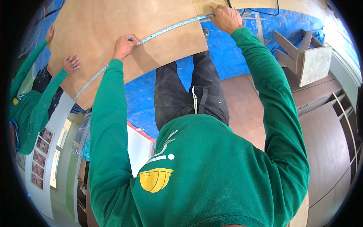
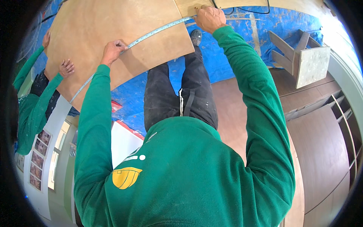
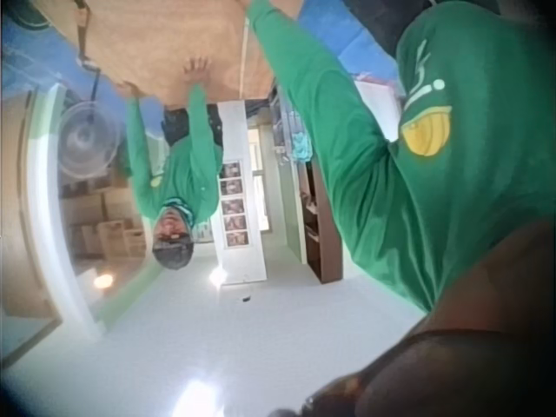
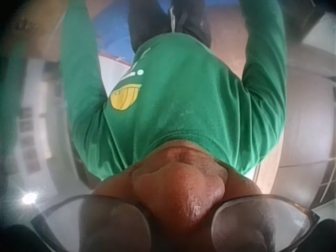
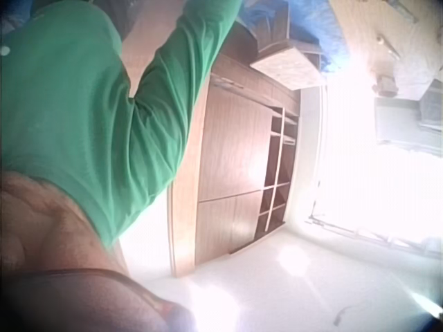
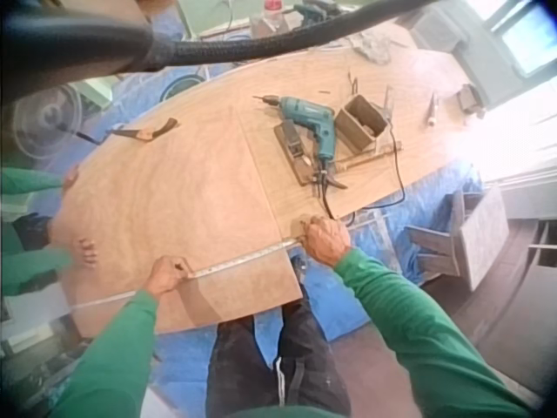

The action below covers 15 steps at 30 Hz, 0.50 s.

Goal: The person measures and marks a large sheet of plywood using a tape measure and pencil. They then lift and position the sheet, measure it again, and finally use a hand saw to cut along a marked line.

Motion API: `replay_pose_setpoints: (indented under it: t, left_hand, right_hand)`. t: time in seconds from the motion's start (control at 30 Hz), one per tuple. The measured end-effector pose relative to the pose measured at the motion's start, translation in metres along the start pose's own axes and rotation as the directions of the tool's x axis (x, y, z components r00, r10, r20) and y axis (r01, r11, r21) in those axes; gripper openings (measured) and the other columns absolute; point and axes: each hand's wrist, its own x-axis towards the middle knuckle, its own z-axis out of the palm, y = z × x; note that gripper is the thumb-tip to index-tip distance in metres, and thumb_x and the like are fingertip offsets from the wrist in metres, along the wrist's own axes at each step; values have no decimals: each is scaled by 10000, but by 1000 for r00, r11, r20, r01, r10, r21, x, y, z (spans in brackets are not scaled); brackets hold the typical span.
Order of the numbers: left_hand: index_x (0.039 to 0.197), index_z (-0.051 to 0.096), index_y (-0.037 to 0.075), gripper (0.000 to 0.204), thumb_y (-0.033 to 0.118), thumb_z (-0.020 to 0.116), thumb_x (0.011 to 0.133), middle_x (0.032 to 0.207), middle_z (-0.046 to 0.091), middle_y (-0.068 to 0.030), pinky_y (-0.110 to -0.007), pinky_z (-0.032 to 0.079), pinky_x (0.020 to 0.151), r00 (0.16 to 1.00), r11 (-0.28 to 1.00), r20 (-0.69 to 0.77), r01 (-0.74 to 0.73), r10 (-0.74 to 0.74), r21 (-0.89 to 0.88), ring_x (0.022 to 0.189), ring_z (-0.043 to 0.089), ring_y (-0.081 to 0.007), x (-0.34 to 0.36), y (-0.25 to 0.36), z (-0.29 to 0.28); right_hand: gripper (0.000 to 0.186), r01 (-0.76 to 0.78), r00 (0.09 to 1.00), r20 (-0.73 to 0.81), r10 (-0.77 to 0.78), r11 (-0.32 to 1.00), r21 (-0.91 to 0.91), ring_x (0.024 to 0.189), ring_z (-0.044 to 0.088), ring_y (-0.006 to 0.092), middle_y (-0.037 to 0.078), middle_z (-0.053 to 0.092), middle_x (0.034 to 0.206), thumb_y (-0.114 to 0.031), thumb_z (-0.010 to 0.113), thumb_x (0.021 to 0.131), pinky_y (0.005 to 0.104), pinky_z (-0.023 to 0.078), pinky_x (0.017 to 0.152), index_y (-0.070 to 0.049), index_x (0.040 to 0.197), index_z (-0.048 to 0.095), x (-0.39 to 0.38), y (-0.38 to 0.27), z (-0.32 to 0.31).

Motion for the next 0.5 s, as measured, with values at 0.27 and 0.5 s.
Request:
replay_pose_setpoints:
  t: [0.27,0.5]
  left_hand:
    - [812,774,59,150,189,850,815,714,669,-11,-319,470,670,999,999,5,34,-33,-13,709,601,-132,0,3,0]
    - [849,790,81,177,239,858,809,724,690,-49,-370,500,657,999,999,11,46,-46,3,690,635,-181,3,-1,1]
  right_hand:
    - [354,-19,999,30,20,1000,-10,907,746,400,180,771,977,-375,700,926,504,598,839,-37,948,799,-1,-2,-5]
    - [365,-9,1000,24,10,1000,-16,931,749,392,175,774,1007,-383,691,942,498,598,850,-39,981,805,-2,-3,-7]
